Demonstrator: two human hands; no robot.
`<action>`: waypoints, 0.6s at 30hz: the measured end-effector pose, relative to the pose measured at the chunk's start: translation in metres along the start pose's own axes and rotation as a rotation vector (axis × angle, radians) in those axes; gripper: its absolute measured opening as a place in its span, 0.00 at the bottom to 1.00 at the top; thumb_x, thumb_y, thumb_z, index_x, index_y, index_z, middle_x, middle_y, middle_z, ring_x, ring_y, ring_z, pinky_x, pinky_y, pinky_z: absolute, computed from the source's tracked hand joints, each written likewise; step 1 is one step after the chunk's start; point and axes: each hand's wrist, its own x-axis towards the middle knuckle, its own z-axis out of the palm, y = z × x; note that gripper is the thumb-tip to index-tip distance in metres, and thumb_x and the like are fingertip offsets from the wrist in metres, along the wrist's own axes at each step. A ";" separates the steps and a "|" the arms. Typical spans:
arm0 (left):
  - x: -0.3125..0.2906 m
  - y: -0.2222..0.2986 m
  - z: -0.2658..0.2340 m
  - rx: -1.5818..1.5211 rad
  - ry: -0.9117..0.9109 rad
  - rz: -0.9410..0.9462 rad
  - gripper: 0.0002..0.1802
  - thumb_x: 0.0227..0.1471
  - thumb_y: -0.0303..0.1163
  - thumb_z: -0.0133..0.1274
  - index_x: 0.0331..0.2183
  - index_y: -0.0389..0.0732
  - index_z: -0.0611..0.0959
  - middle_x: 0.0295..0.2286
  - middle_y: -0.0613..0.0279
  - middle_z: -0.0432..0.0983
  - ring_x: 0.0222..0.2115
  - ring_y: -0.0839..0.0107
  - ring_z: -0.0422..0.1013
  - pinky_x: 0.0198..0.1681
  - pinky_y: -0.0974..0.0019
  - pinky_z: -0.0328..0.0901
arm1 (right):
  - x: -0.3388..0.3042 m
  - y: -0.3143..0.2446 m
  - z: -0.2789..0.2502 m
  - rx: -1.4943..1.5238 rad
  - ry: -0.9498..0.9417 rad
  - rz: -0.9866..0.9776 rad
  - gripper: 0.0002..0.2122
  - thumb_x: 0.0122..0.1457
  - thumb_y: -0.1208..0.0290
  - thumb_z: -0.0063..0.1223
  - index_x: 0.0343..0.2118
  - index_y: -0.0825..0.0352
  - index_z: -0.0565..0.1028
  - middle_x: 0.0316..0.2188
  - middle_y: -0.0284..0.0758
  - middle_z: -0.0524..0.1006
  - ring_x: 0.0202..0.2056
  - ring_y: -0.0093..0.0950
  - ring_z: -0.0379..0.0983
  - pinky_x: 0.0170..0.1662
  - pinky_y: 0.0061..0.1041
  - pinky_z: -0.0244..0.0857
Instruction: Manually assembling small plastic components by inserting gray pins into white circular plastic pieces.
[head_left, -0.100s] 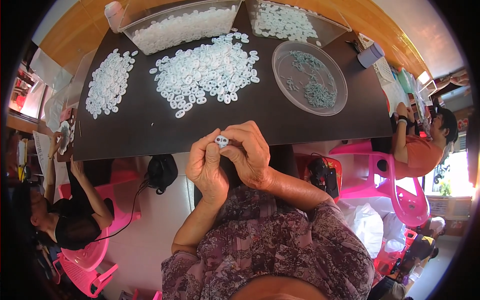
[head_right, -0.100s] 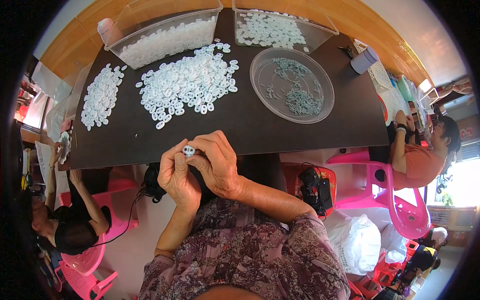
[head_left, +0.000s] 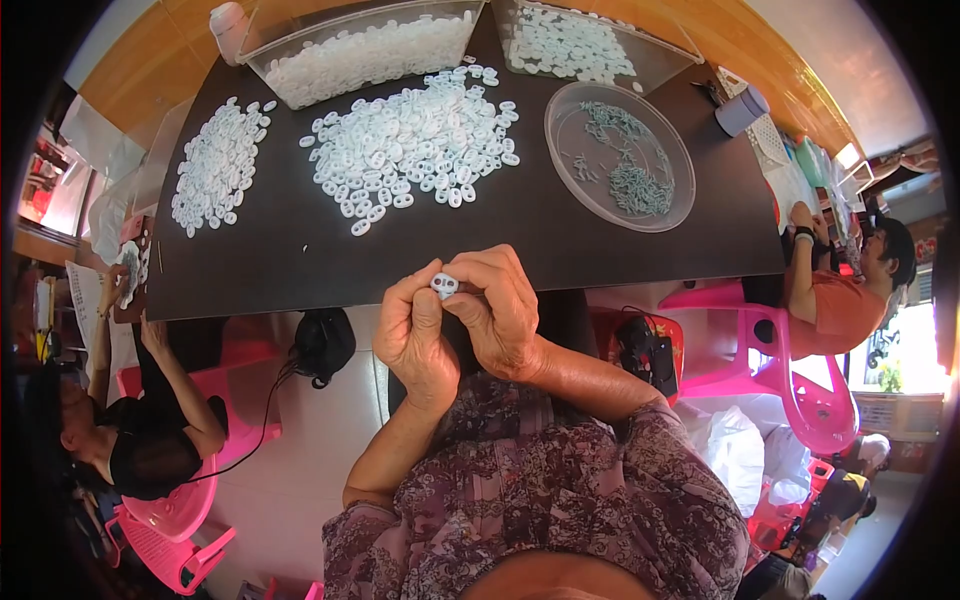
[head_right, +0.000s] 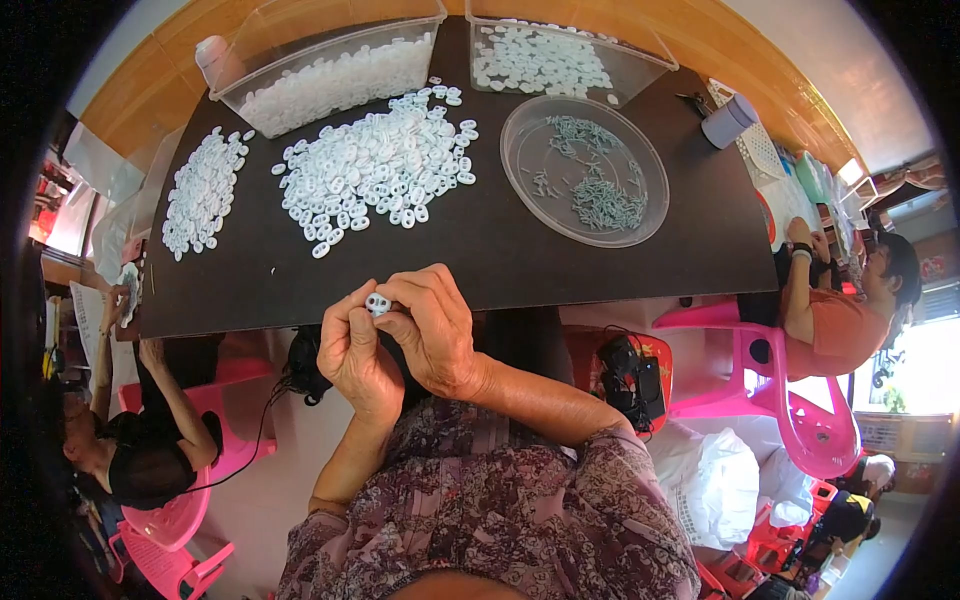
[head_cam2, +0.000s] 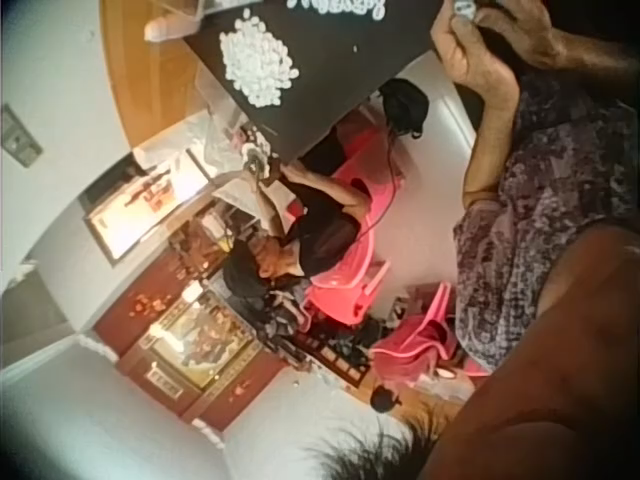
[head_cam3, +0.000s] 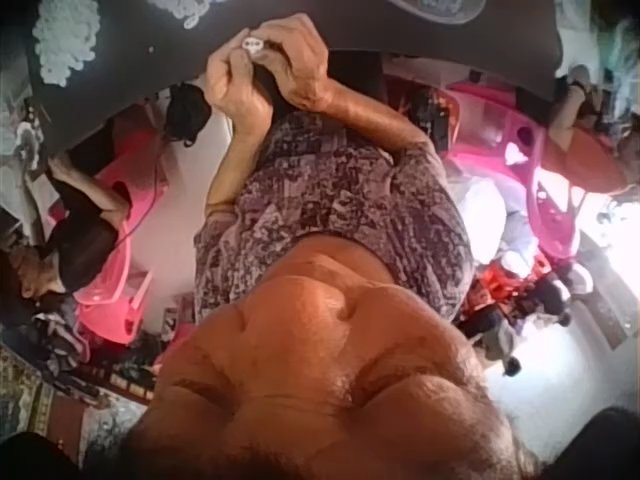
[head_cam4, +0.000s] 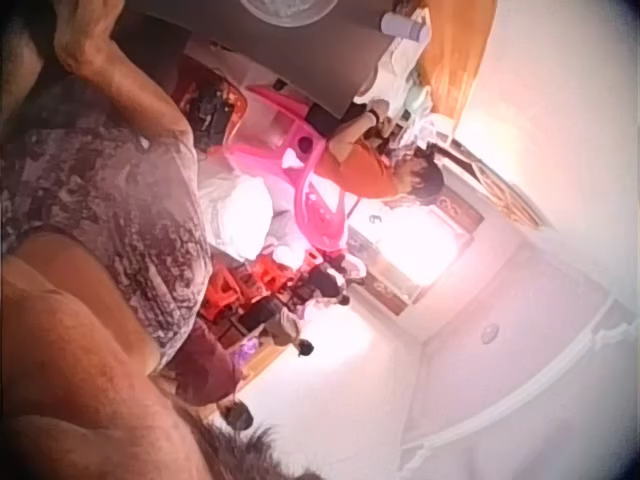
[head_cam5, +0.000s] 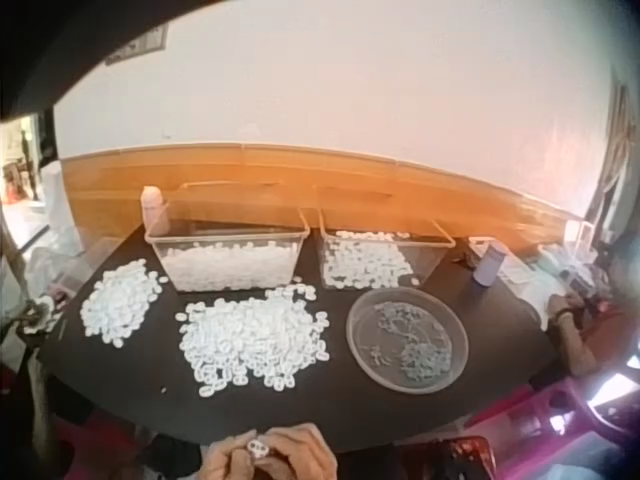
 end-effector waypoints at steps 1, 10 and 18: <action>-0.001 0.000 0.001 0.002 -0.013 0.006 0.14 0.58 0.32 0.45 0.39 0.30 0.75 0.33 0.62 0.72 0.33 0.80 0.66 0.39 0.76 0.62 | 0.000 0.000 0.000 -0.026 0.010 -0.045 0.10 0.49 0.81 0.55 0.35 0.73 0.71 0.32 0.39 0.72 0.29 0.30 0.66 0.29 0.22 0.64; -0.006 -0.002 0.004 0.036 -0.029 0.054 0.14 0.58 0.33 0.45 0.40 0.31 0.74 0.33 0.64 0.71 0.33 0.82 0.64 0.38 0.76 0.62 | 0.000 0.002 0.004 -0.080 0.043 -0.158 0.12 0.48 0.82 0.53 0.37 0.73 0.68 0.31 0.41 0.71 0.30 0.34 0.66 0.31 0.27 0.63; -0.005 -0.008 0.005 0.159 -0.016 0.116 0.14 0.59 0.34 0.43 0.38 0.33 0.74 0.32 0.66 0.69 0.32 0.83 0.63 0.37 0.77 0.61 | -0.001 0.008 0.009 -0.072 0.069 -0.174 0.10 0.49 0.82 0.52 0.36 0.72 0.68 0.29 0.40 0.70 0.29 0.34 0.65 0.30 0.27 0.62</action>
